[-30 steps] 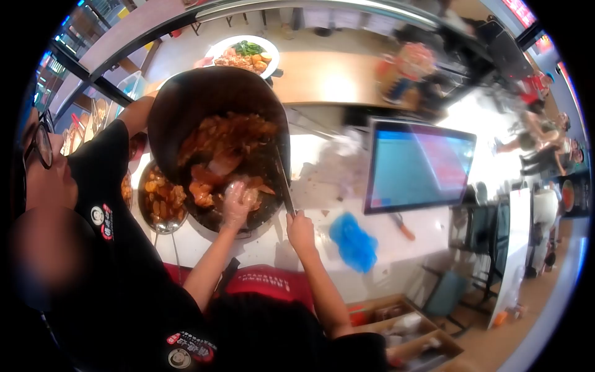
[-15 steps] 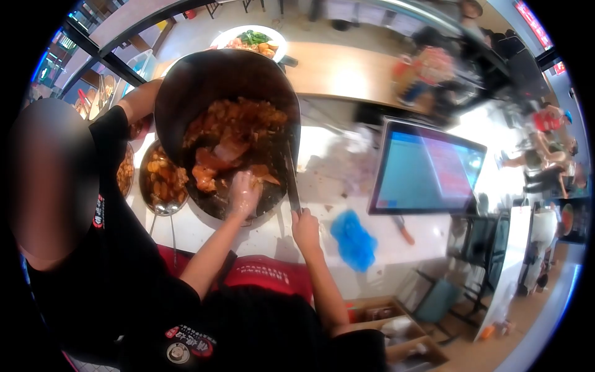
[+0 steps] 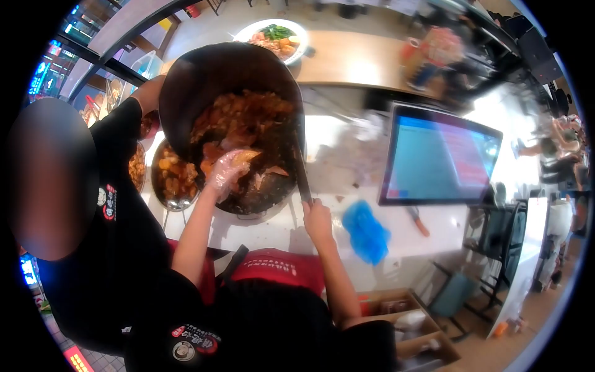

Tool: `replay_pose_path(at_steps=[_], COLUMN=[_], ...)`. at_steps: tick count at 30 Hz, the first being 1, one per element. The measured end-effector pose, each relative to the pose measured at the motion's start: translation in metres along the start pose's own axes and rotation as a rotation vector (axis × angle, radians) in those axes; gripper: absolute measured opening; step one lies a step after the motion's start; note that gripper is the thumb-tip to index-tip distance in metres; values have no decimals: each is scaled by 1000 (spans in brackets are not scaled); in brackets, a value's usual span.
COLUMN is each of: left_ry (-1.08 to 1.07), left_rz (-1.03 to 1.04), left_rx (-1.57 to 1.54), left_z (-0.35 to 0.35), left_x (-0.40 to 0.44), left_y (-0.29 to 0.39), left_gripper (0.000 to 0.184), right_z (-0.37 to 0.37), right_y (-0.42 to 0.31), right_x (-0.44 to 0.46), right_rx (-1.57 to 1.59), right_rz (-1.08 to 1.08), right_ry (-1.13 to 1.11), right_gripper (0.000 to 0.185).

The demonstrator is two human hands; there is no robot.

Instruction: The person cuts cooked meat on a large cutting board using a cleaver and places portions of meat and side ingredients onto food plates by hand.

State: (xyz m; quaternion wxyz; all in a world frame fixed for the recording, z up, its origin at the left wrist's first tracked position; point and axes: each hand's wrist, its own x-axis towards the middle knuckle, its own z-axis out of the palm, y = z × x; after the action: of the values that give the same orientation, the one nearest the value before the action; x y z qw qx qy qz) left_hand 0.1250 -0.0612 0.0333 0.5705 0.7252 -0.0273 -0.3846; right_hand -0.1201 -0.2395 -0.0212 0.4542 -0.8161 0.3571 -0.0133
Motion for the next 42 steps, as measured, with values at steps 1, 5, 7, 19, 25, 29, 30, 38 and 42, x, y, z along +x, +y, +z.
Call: replay_pose_path(at_steps=[1,5,7,19,25,29,30,38,42], left_ry=[-42,-129,-38,162,162,128,112,80,3], left_rz=[79,265,507,740,952,773,801,551,241], left_rx=[-1,297,1058,1448,1289,1039,1043,520,315], left_z=[4,20,27,59,64,66,63,38,47], left_x=[-4,4,6,32,49,41,50,104,53], left_y=[9,-1,-17,-82,-81,-57,-65,-91,-27], left_gripper=[46,51,51,71,24,26,26,30,26], right_z=[0,-1,-3,21,16,12,13,-1,11], right_y=[0,-3,-7,11,-3,-7,-7,-20,-7], right_x=[0,0,-1,1,-4,-6,-8,-11,-7], right_rx=[0,-17,14,-87,-87,-105,-96,1,50], right_rz=[2,4,10,56,25,17,23,-7,-22], right_ry=[-3,6,-6,-23,18,-5,24,-6,61], right_gripper=[33,33,33,35,37,35,35,33,32])
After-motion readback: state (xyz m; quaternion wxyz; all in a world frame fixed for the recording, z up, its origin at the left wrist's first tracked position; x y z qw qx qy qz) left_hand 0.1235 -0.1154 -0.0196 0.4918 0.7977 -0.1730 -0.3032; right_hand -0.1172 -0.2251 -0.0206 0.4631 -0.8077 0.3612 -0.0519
